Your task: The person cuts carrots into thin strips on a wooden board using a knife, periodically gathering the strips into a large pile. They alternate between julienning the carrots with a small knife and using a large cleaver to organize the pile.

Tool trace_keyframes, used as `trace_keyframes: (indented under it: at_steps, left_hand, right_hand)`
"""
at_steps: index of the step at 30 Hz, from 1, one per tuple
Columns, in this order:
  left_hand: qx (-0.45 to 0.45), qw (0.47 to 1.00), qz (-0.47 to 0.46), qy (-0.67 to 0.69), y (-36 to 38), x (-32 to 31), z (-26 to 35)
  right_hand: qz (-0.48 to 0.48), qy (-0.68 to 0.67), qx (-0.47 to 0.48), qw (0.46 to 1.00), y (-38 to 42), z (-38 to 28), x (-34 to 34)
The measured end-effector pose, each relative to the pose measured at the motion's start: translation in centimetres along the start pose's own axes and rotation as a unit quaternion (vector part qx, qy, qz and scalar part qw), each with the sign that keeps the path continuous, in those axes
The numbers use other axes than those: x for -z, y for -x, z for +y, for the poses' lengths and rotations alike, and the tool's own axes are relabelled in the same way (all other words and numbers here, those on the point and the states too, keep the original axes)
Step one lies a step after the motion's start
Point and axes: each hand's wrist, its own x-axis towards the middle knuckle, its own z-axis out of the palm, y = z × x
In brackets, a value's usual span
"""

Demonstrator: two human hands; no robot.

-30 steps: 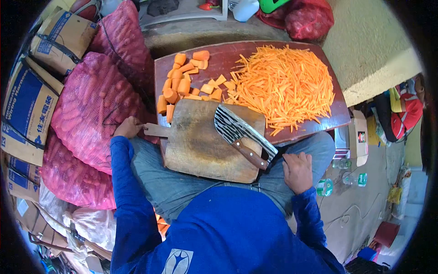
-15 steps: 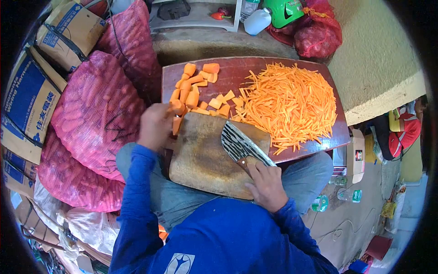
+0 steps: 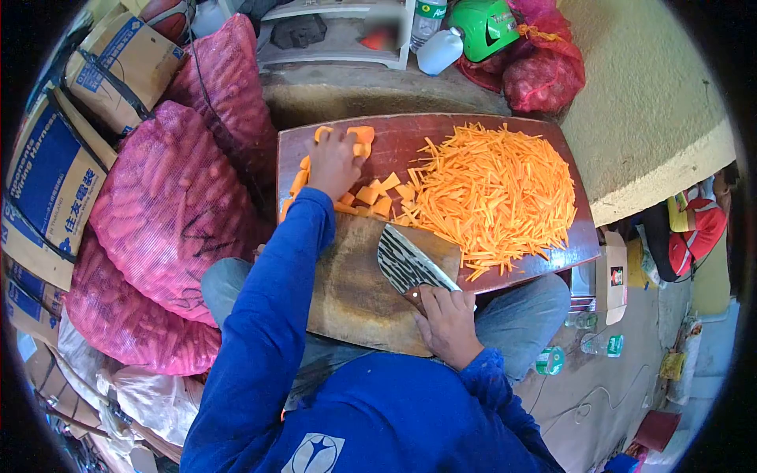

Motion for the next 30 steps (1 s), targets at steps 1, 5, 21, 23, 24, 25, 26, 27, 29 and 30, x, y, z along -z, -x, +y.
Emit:
trace_keyframes:
  at_steps: [1,5,21,23,24,25,26,27,29,30]
  left_hand:
    - [0.024,1.0,-0.01,-0.005,-0.5,-0.2,-0.5]
    - [0.044,0.999,-0.027,-0.012,-1.2,-1.6,-1.4]
    - [0.025,0.998,-0.043,-0.038,-3.8,-4.9,-2.1]
    - [0.008,1.0,-0.021,0.001,-2.8,-4.3,-1.7]
    - [0.005,1.0,-0.023,0.002,-2.5,-3.7,-1.4]
    - [-0.003,0.998,-0.06,-0.009,-2.1,-3.1,-1.2]
    - [-0.01,0.995,-0.097,-0.019,-1.9,-2.4,-1.0]
    - [-0.01,0.995,-0.097,-0.02,-1.9,-1.8,-1.1]
    - [-0.043,0.985,-0.168,-0.007,-1.8,-0.5,-1.2]
    - [-0.043,0.985,-0.168,-0.009,-1.7,-0.3,-1.2]
  right_hand:
    - [0.002,-0.001,-0.002,1.0,0.0,0.1,0.0]
    - [0.011,-0.005,0.003,1.0,0.2,0.2,-0.2]
    - [0.017,0.003,0.015,1.0,0.4,0.7,-0.4]
    - [0.023,0.004,0.017,1.0,0.4,0.9,-0.6]
    - [0.026,0.005,0.02,0.999,0.5,0.9,-0.6]
    - [0.027,0.004,0.018,0.999,0.5,0.9,-0.6]
    - [0.028,0.005,0.018,0.999,0.5,0.8,-0.6]
    - [0.03,0.006,0.019,0.999,0.5,0.8,-0.6]
    - [0.037,0.005,0.022,0.999,0.5,0.8,-0.6]
    - [0.044,0.007,0.026,0.999,0.4,0.8,-0.6]
